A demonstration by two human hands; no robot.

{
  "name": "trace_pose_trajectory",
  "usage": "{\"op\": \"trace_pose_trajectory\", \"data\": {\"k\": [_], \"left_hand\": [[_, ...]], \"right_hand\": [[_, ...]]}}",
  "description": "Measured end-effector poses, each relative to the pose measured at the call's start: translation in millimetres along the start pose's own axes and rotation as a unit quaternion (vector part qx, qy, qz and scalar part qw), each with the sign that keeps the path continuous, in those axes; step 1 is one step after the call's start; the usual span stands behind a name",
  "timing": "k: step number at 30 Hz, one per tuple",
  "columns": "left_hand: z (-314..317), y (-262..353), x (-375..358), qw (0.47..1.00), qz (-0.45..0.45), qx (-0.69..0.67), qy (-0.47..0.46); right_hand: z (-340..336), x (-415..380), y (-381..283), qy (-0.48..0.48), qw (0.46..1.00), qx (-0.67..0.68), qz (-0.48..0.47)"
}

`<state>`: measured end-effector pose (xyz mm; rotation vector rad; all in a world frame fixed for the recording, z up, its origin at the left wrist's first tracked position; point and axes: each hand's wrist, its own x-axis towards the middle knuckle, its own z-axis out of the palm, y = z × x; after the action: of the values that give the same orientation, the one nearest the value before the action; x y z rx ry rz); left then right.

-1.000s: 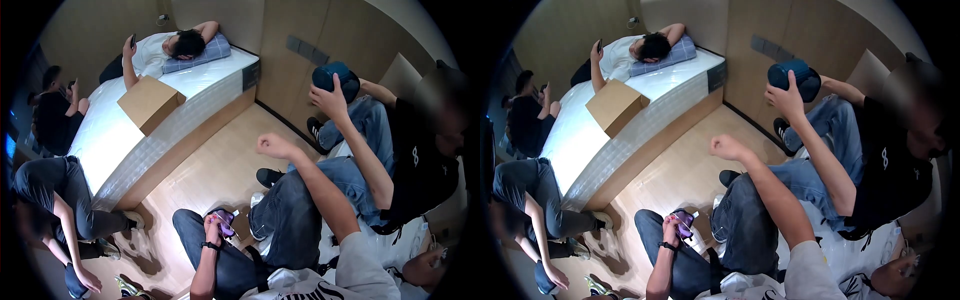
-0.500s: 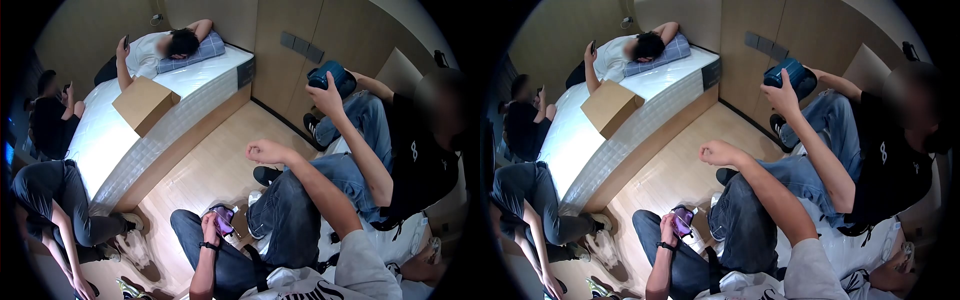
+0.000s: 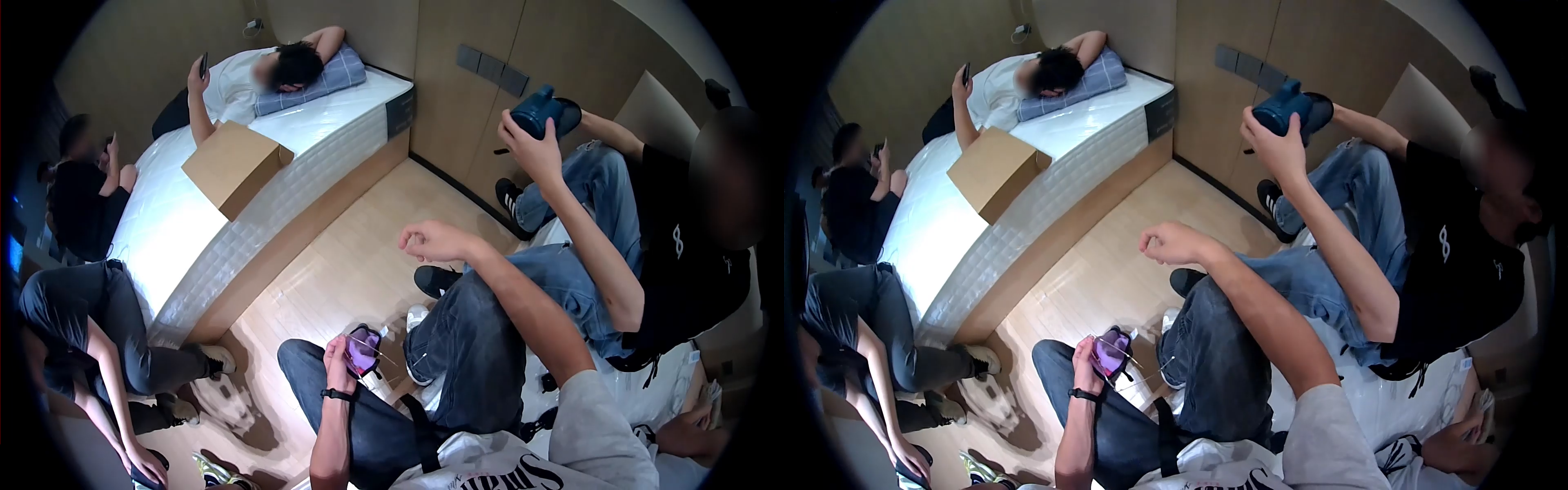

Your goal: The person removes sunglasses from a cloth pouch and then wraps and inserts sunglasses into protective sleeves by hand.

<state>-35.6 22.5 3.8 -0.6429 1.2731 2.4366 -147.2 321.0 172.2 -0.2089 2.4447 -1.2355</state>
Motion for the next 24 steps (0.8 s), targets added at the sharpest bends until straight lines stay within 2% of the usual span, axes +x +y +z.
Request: {"op": "trace_pose_trajectory", "data": {"k": [2, 5, 8, 11, 13, 16, 24], "left_hand": [[0.4, 8.6, 6.3, 1.0, 0.023, -0.008, -0.013], [-8.8, 6.7, 21.8, 0.997, 0.07, 0.027, 0.028], [-29.3, -9.9, 32.4, 0.994, 0.069, 0.033, 0.078], [-29.3, -11.9, 32.0, 0.995, 0.052, 0.036, 0.08], [-5.0, 1.9, 20.2, 0.995, 0.04, 0.02, 0.092], [-11.9, -3.1, 28.5, 0.998, 0.038, 0.03, 0.05], [-17.3, -4.8, 31.5, 0.999, 0.022, 0.012, 0.026]], "right_hand": [[2.4, 2.1, 7.0, 0.003, 1.0, 0.007, 0.001], [3.2, 0.0, 5.0, -0.003, 1.0, 0.016, 0.011], [2.6, 1.3, 7.1, -0.008, 1.0, 0.018, 0.02], [1.4, 3.8, 9.7, -0.011, 1.0, 0.023, 0.019], [2.2, 5.7, 9.1, -0.016, 0.999, 0.028, 0.016], [4.6, 6.5, 11.2, -0.02, 0.998, 0.05, 0.019], [3.4, 7.4, 8.9, -0.02, 0.998, 0.046, 0.039]]}}
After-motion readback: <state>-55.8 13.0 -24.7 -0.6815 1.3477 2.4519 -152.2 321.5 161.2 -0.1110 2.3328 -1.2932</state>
